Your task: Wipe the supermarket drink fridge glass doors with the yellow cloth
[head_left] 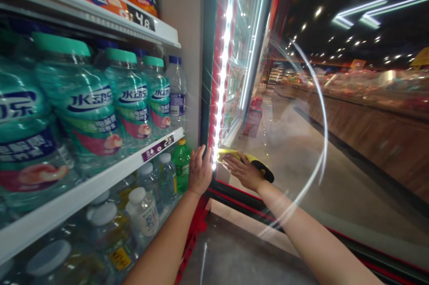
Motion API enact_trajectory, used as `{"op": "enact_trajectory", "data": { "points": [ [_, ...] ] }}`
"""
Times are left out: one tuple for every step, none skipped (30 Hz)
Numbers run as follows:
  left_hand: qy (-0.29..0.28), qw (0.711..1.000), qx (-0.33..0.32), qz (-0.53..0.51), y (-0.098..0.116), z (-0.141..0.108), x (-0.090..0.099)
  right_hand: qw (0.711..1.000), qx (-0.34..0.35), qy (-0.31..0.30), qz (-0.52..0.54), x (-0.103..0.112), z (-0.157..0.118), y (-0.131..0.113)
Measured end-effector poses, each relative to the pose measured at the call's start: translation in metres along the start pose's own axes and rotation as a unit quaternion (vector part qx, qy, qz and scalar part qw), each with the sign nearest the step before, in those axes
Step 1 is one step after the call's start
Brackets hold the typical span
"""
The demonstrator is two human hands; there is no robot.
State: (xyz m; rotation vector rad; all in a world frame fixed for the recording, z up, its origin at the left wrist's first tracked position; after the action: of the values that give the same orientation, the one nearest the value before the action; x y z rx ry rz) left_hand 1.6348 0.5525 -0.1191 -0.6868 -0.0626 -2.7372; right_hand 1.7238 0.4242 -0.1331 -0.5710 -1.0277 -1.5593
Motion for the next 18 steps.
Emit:
{"op": "enact_trajectory", "data": {
  "points": [
    [-0.005, 1.0, 0.001, 0.0, -0.001, 0.0, 0.0, 1.0, 0.023, -0.011, 0.006, -0.002, -0.005, -0.002],
    [-0.007, 1.0, 0.001, 0.001, -0.002, 0.0, 0.0, 1.0, 0.027, -0.011, 0.007, 0.001, -0.006, 0.0],
    [-0.006, 1.0, 0.0, 0.003, -0.003, 0.0, 0.001, 1.0, 0.015, 0.0, 0.002, 0.009, -0.003, 0.006],
    [-0.003, 1.0, -0.001, 0.008, -0.004, 0.0, 0.002, 1.0, -0.008, 0.019, -0.004, 0.021, 0.006, 0.014],
    [0.0, 1.0, -0.002, 0.012, -0.004, 0.0, 0.002, 0.998, -0.037, 0.043, -0.011, 0.036, 0.018, 0.023],
    [0.003, 1.0, -0.003, 0.015, -0.005, 0.0, 0.003, 0.995, -0.064, 0.069, -0.016, 0.051, 0.033, 0.032],
    [0.004, 1.0, -0.004, 0.015, -0.006, -0.001, 0.003, 0.992, -0.088, 0.093, -0.019, 0.066, 0.049, 0.04],
    [0.004, 1.0, -0.004, 0.014, -0.006, -0.001, 0.003, 0.989, -0.101, 0.111, -0.018, 0.079, 0.066, 0.046],
    [0.002, 1.0, -0.005, 0.012, -0.007, -0.002, 0.002, 0.986, -0.105, 0.125, -0.018, 0.088, 0.082, 0.051],
    [0.001, 1.0, -0.006, 0.01, -0.007, -0.003, 0.001, 0.986, -0.102, 0.131, -0.019, 0.094, 0.096, 0.054],
    [-0.001, 1.0, -0.006, 0.009, -0.008, -0.003, 0.001, 0.987, -0.092, 0.13, -0.022, 0.096, 0.107, 0.055],
    [-0.001, 1.0, -0.005, 0.008, -0.009, -0.004, 0.001, 0.989, -0.078, 0.123, -0.025, 0.095, 0.115, 0.055],
    [0.0, 1.0, -0.002, 0.009, -0.011, -0.005, 0.001, 0.991, -0.062, 0.111, -0.028, 0.09, 0.12, 0.053],
    [0.003, 1.0, 0.003, 0.009, -0.013, -0.005, 0.001, 0.994, -0.048, 0.097, -0.03, 0.084, 0.121, 0.05],
    [0.006, 1.0, 0.01, 0.009, -0.016, -0.006, 0.002, 0.995, -0.036, 0.083, -0.031, 0.077, 0.121, 0.047],
    [0.009, 1.0, 0.021, 0.007, -0.019, -0.007, 0.003, 0.997, -0.027, 0.069, -0.031, 0.07, 0.118, 0.043],
    [0.011, 0.999, 0.032, 0.004, -0.023, -0.007, 0.003, 0.998, -0.021, 0.057, -0.029, 0.062, 0.114, 0.039],
    [0.011, 0.999, 0.043, 0.001, -0.027, -0.008, 0.003, 0.999, -0.016, 0.045, -0.025, 0.055, 0.11, 0.035]
  ]
}}
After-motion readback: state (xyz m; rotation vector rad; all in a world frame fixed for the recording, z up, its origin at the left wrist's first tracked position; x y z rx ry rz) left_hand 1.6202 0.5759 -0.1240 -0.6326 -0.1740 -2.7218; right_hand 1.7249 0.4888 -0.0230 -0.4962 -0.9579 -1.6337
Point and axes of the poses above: each hand's wrist, its own z-axis towards the middle knuckle, its own x-axis out of the back of the hand, y = z × x, the point moved 8 cm from there along z, towards the middle knuckle, and after that the axes turned 11 degrees about z, right-handed, at the moved point
